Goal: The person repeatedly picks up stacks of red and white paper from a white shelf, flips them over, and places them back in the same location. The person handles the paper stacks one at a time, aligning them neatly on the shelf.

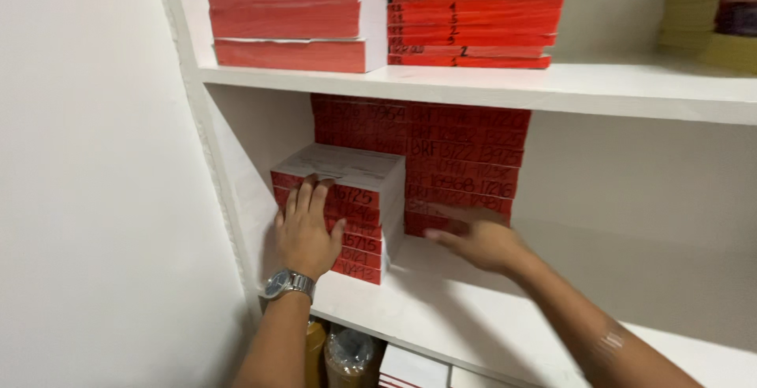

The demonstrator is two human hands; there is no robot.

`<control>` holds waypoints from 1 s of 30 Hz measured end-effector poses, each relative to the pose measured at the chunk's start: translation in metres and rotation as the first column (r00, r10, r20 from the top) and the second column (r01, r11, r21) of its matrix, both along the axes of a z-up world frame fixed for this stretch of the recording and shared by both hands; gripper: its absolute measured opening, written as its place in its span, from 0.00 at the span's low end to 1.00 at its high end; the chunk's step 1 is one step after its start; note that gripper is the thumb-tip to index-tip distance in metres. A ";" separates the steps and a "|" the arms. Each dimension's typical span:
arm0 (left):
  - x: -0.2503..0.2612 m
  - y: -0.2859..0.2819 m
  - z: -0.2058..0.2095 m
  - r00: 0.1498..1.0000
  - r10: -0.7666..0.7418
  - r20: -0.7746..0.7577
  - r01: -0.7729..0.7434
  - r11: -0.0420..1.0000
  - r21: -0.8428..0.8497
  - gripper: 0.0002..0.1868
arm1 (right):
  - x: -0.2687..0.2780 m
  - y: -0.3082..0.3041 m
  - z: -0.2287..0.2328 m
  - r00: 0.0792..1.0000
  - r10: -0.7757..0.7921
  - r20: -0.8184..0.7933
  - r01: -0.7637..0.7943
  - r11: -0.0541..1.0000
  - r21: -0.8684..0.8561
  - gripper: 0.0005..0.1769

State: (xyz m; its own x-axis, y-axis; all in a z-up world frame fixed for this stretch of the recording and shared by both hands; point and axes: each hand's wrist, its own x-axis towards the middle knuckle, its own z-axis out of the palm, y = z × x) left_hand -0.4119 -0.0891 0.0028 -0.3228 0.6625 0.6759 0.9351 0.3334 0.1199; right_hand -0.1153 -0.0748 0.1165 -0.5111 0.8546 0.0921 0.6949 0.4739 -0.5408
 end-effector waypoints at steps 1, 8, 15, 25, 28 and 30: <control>0.010 -0.008 0.008 1.000 -0.010 -0.003 0.010 1.000 -0.001 0.40 | 0.025 0.015 -0.018 1.000 -0.010 -0.003 0.010 1.000 -0.001 0.39; 0.086 0.007 0.015 0.979 -0.152 -0.137 0.190 0.926 0.326 0.30 | 0.266 0.149 -0.136 0.816 -0.361 -0.452 0.289 0.931 -0.222 0.35; 0.253 0.062 0.011 0.758 -0.615 -0.218 0.646 0.753 0.126 0.23 | 0.386 0.099 -0.109 0.587 -0.683 -0.436 0.693 0.702 -0.166 0.27; 0.439 0.141 -0.010 0.469 -0.874 -0.126 0.859 0.485 -0.166 0.27 | 0.547 0.098 -0.172 0.492 -0.811 -0.316 0.855 0.518 0.001 0.33; 0.489 0.155 -0.002 0.476 -0.879 -0.030 0.838 0.463 -0.288 0.28 | 0.539 0.075 -0.161 0.413 -0.850 -0.327 0.881 0.464 -0.094 0.36; 0.519 0.165 0.002 0.456 -0.890 -0.016 0.856 0.443 -0.267 0.27 | 0.546 0.079 -0.173 0.383 -0.845 -0.373 0.888 0.448 -0.103 0.41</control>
State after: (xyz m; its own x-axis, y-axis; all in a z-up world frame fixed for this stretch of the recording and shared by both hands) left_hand 0.1072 0.0763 0.0043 0.5851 0.6541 0.4793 0.7411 -0.6713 0.0114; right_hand 0.4311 0.0042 -0.0564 0.5864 0.7880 0.1876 0.5499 -0.2172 -0.8065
